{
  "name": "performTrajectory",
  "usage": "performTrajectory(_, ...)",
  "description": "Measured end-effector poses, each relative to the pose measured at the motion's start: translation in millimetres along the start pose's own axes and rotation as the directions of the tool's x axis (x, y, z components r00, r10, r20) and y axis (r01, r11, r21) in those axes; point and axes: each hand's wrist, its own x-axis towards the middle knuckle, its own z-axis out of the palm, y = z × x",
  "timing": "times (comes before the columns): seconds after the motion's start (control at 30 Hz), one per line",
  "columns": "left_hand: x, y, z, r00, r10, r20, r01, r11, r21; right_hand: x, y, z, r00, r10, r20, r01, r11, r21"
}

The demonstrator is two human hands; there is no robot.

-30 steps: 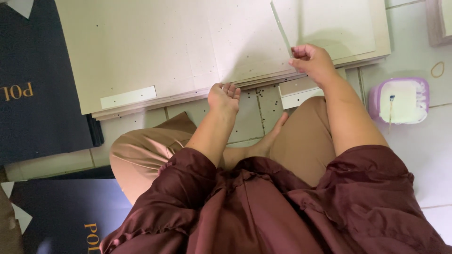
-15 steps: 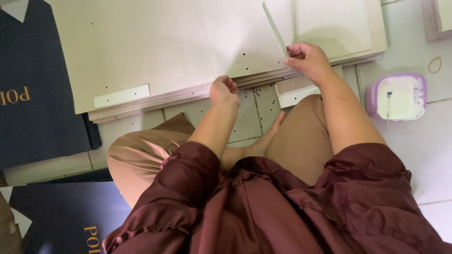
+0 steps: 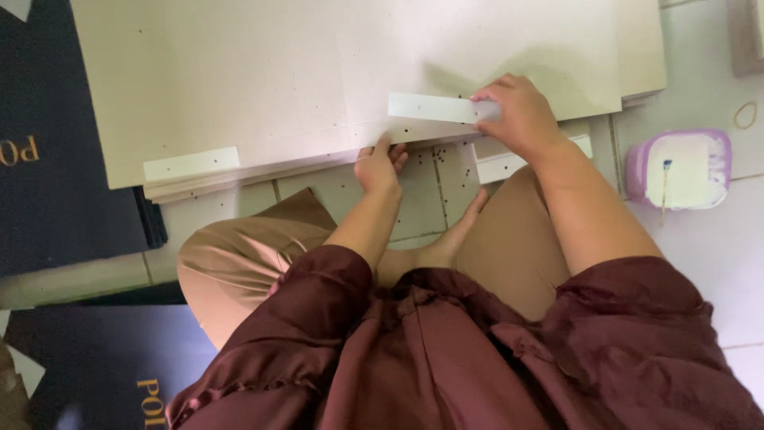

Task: The person sits on the floor and assembles paper covers by attaching white strips to the edges of large sheets. They apply glue to the strips using a brush and press them onto the sheets, then place a black cover sheet on top to align the assembly.

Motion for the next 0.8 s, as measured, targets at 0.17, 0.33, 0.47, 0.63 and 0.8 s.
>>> performTrajectory(0.17, 8.7, -11.4, -34.4, 0.986, -0.036, 0.163, 0.054, 0.993, -0.108, 2.0, -4.1, 10.5, 0.992, -0.094, 0.082, 0.109, 0.974, -0.2)
performTrajectory(0.33, 3.9, -29.3, -44.1, 0.957, -0.074, 0.28, 0.125, 0.978, -0.168, 0.0, -6.1, 16.6, 0.982, -0.051, 0.181, 0.084, 0.979, -0.184)
performTrajectory(0.47, -0.2, -29.8, -35.0, 0.94, -0.14, 0.311, 0.182, 0.977, -0.111, 5.1, -15.6, 16.1, 0.978, -0.081, 0.193, 0.125, 0.965, -0.229)
performTrajectory(0.63, -1.4, -32.4, -27.7, 0.935, -0.16, 0.317, 0.192, 0.979, -0.07, 1.7, -11.0, 18.7, 0.978, -0.076, 0.195, 0.132, 0.947, -0.293)
performTrajectory(0.8, 0.7, -33.4, -23.9, 0.941, -0.169, 0.295, 0.2, 0.977, -0.078, 2.8, -10.8, 19.6, 0.974, -0.033, 0.224, 0.113, 0.929, -0.353)
